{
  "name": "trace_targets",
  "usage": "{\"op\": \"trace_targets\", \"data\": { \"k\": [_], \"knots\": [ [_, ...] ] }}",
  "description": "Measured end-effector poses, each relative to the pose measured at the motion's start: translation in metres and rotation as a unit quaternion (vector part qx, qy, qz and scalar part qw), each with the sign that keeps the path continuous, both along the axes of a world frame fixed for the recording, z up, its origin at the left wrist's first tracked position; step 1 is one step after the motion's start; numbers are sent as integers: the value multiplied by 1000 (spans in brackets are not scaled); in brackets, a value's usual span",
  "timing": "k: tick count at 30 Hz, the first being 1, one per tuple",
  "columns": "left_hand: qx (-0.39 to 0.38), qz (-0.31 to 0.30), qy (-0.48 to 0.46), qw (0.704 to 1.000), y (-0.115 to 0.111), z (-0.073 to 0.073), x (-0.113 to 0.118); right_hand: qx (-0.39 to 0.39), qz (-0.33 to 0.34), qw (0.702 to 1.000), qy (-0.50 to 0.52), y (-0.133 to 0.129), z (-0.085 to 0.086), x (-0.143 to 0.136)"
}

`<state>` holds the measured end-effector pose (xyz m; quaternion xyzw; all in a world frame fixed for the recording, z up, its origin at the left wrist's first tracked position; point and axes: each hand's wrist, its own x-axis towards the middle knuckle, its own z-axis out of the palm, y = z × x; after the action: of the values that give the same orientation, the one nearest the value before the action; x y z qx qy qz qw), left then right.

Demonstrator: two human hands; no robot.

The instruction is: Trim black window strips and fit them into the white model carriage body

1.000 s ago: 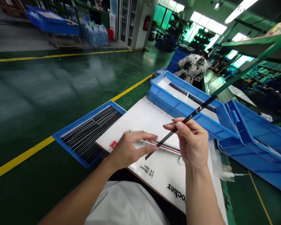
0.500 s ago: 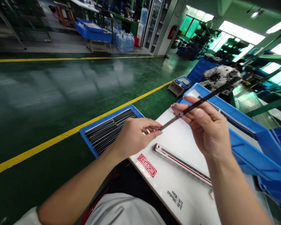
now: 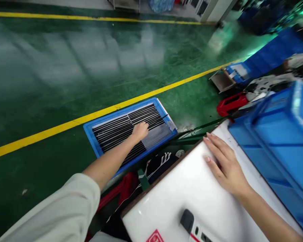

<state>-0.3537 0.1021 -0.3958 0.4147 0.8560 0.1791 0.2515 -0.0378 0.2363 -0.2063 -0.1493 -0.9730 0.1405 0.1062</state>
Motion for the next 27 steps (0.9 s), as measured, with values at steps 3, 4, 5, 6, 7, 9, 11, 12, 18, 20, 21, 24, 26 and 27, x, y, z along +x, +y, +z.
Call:
{"op": "trace_targets", "data": {
  "k": [3, 4, 5, 6, 7, 9, 11, 12, 18, 20, 21, 24, 26, 27],
  "knots": [
    [-71, -19, -11, 997, 5, -48, 15, 1, 6, 1000, 1, -1, 5, 2],
    [-87, -25, -11, 996, 6, -59, 18, 0, 6, 1000, 1, -1, 7, 1],
    [-100, -31, -9, 994, 7, -68, 21, -1, 6, 1000, 1, -2, 9, 0],
    [-110, -38, -6, 993, 9, -76, 22, 2, 7, 1000, 3, -2, 10, 0],
    [-117, -43, -2, 992, 11, -82, 23, 4, 8, 1000, 5, -3, 11, -1],
    [-124, -50, 6, 991, 15, -91, 23, 8, 10, 1000, 6, -5, 11, -2],
    [-124, -55, 10, 991, 17, -99, 23, 6, 9, 1000, 2, -6, 12, -1],
    [-122, -56, 11, 991, 18, -103, 23, 6, 9, 1000, -1, -6, 12, -1],
    [-113, -54, 16, 992, 19, -121, 27, 6, 8, 1000, -15, -8, 15, -2],
    [-112, -56, 21, 992, 20, -124, 27, 3, 7, 1000, -18, -8, 16, -2],
    [-112, -58, 25, 992, 20, -126, 27, 2, 5, 1000, -19, -8, 16, -3],
    [-115, -58, 41, 991, 23, -130, 28, 17, 8, 1000, -18, -7, 16, -3],
    [-119, -55, 52, 990, 26, -133, 28, 27, 15, 999, -15, -7, 16, -3],
    [-120, -53, 57, 990, 27, -135, 29, 29, 16, 999, -12, -7, 16, -4]
  ]
}}
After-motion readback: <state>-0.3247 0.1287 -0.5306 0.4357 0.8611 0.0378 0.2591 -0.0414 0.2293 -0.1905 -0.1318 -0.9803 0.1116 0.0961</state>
